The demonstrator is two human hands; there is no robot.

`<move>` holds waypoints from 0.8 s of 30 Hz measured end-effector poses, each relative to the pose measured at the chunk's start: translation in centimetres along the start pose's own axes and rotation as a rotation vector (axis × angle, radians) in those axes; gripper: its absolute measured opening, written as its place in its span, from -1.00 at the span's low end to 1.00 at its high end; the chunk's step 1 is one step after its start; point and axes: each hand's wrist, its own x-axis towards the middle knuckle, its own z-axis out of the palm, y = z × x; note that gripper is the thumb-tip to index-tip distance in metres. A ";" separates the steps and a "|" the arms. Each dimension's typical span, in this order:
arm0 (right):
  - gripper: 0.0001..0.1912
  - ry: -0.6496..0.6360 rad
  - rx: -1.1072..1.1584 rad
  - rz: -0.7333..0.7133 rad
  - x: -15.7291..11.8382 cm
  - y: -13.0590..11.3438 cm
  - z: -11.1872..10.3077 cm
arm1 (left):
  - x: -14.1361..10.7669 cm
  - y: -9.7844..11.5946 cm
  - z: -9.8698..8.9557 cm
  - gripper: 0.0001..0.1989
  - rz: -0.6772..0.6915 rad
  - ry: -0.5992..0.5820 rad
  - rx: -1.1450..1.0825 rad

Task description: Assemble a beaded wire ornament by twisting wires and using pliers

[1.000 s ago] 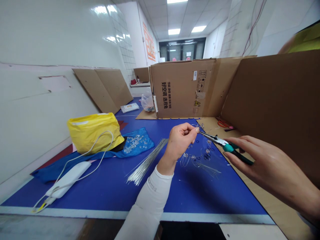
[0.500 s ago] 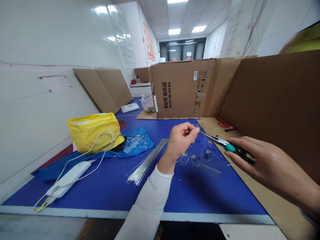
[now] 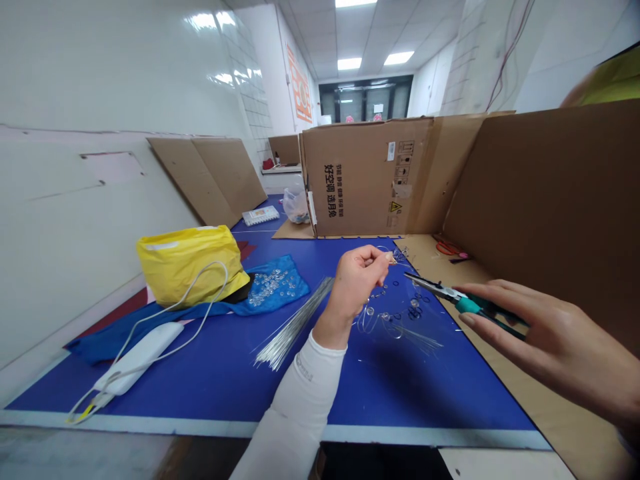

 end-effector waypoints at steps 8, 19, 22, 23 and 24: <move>-0.53 0.018 0.082 0.104 -0.9 1.5 -0.5 | 0.0 0.7 -0.6 -0.67 -0.152 -0.072 -0.105; -0.55 0.019 0.085 0.106 -0.8 1.5 -0.4 | 0.3 0.7 -0.7 -0.70 -0.246 -0.189 -0.243; -0.56 0.029 0.067 0.086 -0.9 1.6 -0.5 | 0.3 0.7 -0.7 -0.70 -0.250 -0.189 -0.244; -0.57 0.028 0.062 0.083 -0.9 1.7 -0.5 | 0.3 0.7 -0.7 -0.70 -0.251 -0.190 -0.243; -0.58 0.024 0.060 0.082 -0.9 1.7 -0.5 | 0.4 0.6 -0.8 -0.70 -0.251 -0.189 -0.244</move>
